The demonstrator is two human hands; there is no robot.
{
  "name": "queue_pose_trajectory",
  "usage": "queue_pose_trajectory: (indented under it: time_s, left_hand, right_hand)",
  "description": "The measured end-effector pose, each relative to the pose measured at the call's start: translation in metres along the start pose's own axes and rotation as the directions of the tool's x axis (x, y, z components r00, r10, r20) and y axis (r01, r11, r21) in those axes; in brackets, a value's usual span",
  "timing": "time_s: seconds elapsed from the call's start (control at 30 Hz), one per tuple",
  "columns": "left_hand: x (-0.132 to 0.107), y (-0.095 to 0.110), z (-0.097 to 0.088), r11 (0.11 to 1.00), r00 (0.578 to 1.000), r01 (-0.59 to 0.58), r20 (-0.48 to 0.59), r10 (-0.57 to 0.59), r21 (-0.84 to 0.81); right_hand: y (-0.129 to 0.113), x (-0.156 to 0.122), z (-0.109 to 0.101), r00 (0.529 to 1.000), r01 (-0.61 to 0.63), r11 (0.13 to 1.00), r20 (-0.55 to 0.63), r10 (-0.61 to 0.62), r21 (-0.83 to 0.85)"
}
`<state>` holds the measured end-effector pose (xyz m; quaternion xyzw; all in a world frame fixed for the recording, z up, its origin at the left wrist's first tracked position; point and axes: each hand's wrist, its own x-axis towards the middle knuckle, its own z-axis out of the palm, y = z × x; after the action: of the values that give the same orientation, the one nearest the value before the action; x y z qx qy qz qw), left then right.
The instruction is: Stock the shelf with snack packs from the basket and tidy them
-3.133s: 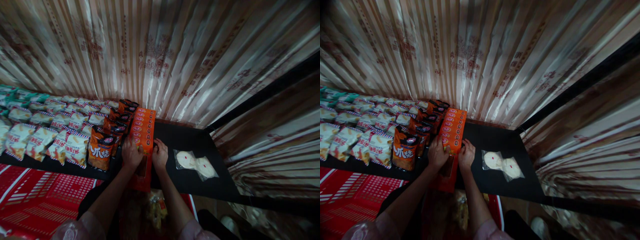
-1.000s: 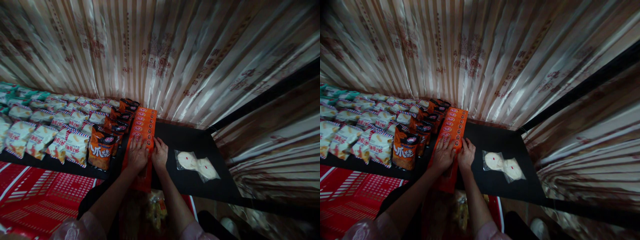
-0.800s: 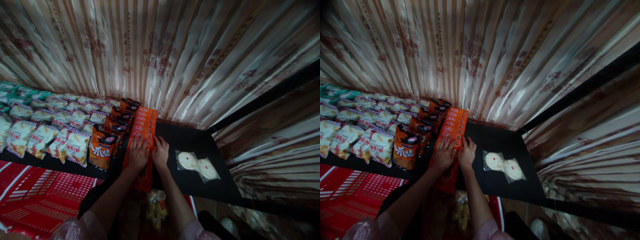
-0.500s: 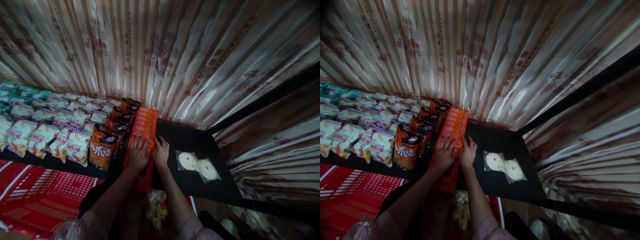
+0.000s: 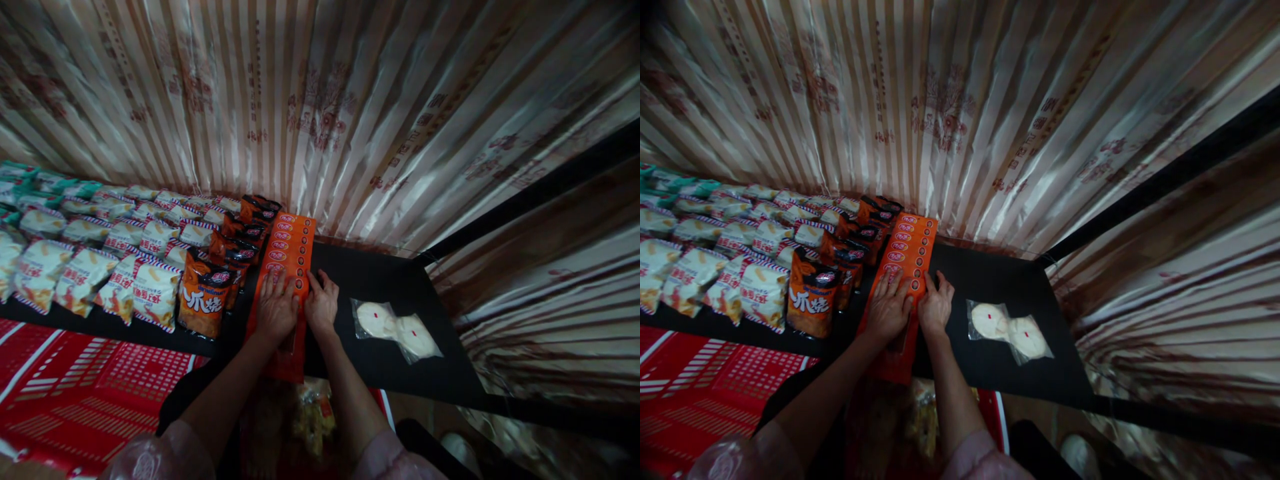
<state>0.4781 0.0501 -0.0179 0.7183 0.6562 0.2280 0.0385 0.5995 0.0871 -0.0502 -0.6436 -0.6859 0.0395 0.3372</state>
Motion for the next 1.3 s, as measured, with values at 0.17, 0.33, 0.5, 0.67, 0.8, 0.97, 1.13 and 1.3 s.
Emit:
queue_pose_trajectory:
  time_s: [0.17,0.33,0.5,0.67,0.8,0.97,1.13,1.3]
  left_hand:
    - [0.000,0.000,0.000,1.000,1.000,-0.004,0.011,0.004,0.014]
    - [-0.001,-0.001,0.002,1.000,1.000,-0.008,0.002,0.008,0.023]
    - [-0.001,-0.001,0.002,0.999,1.000,-0.017,-0.005,0.017,0.037]
    - [0.000,-0.001,0.000,0.999,1.000,-0.013,-0.003,0.013,0.039]
    - [-0.001,-0.001,0.002,0.999,1.000,-0.013,-0.006,0.013,0.041]
    - [-0.001,-0.002,0.003,0.999,0.999,-0.018,-0.026,0.019,0.028]
    - [0.001,-0.003,0.002,1.000,0.999,-0.004,-0.032,0.004,0.000]
    - [0.003,-0.005,0.002,1.000,0.999,0.000,-0.045,-0.001,-0.016]
  right_hand:
    - [0.001,0.001,0.000,1.000,-0.010,1.000,0.014,0.010,-0.016]
    - [0.004,0.001,-0.006,1.000,0.004,0.997,-0.030,-0.001,0.074]
    - [0.007,-0.007,-0.012,0.998,0.002,0.994,-0.060,0.004,0.110]
    - [0.006,-0.016,-0.012,0.999,0.026,0.998,-0.032,-0.024,0.057]
    - [0.005,-0.017,-0.010,0.999,0.042,0.999,-0.025,-0.041,0.031]
    - [0.005,-0.016,-0.009,0.998,0.038,0.999,-0.042,-0.036,0.029]
    - [0.003,-0.016,-0.011,0.999,0.026,0.999,-0.032,-0.026,0.019]
    - [0.003,-0.016,-0.010,1.000,0.020,1.000,-0.023,-0.020,0.009]
